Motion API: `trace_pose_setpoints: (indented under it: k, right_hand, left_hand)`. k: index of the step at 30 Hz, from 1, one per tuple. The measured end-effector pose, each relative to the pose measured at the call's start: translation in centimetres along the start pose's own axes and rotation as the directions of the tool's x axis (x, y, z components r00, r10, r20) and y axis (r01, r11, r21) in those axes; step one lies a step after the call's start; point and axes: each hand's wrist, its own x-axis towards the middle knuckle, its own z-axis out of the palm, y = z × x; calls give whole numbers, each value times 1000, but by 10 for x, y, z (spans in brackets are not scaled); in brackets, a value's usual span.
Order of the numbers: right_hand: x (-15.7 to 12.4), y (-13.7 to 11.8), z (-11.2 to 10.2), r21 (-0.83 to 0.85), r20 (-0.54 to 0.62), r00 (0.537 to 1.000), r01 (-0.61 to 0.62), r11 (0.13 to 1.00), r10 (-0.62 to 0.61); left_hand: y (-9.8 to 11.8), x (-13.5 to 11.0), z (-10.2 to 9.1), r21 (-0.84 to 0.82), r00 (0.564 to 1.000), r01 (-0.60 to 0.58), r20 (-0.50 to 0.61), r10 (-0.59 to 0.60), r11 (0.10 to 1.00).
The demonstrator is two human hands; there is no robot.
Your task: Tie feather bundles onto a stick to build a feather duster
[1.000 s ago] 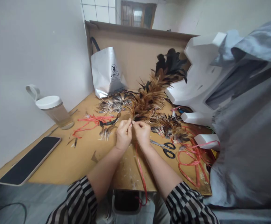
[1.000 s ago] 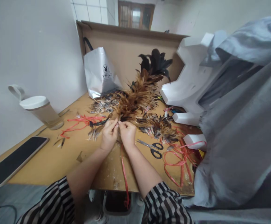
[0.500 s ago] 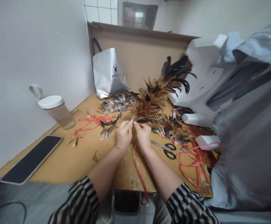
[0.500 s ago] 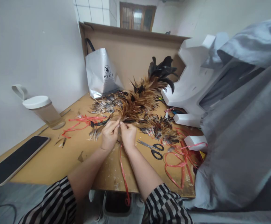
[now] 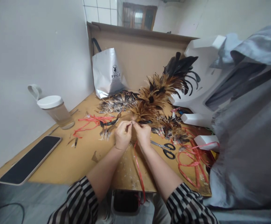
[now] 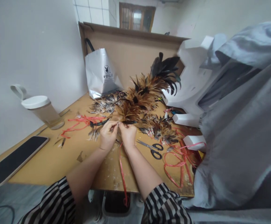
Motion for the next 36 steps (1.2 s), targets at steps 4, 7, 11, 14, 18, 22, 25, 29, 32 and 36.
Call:
trace_pose_setpoints:
  k: [4,7,11,14,18,22,25,29,32,36]
  right_hand:
    - [1,-4,-2,21,-21,998,-66,998,66]
    - [4,-7,-6,195,27,992,-129,972,126]
    - [7,-9,-16,320,181,981,-123,939,66]
    - [8,-9,-24,291,295,955,-128,948,39]
    - [13,-7,-30,267,327,945,-107,958,14]
    - [17,-2,-30,257,308,951,-72,964,-11]
    - [17,2,-27,142,219,976,-51,988,19]
    - [16,4,-21,-15,93,995,-45,999,46]
    - [13,4,-17,21,101,995,-29,999,26]
    - [8,4,-9,1,54,998,-41,999,40]
  left_hand:
    - [4,-1,0,-29,1000,5,14,-5,1000]
    - [8,-2,3,-149,993,113,46,-107,982]
    - [10,3,8,-458,873,485,202,-445,745]
    - [11,8,8,-554,743,663,407,-530,504]
    - [14,11,5,-537,671,741,565,-480,403]
    - [10,8,4,-530,689,724,573,-444,441]
    - [4,5,7,-525,706,708,520,-481,472]
    - [-2,2,11,-512,745,664,392,-540,545]
    - [-4,-1,13,-454,790,611,300,-535,648]
    - [-8,-4,14,-387,861,508,196,-470,770]
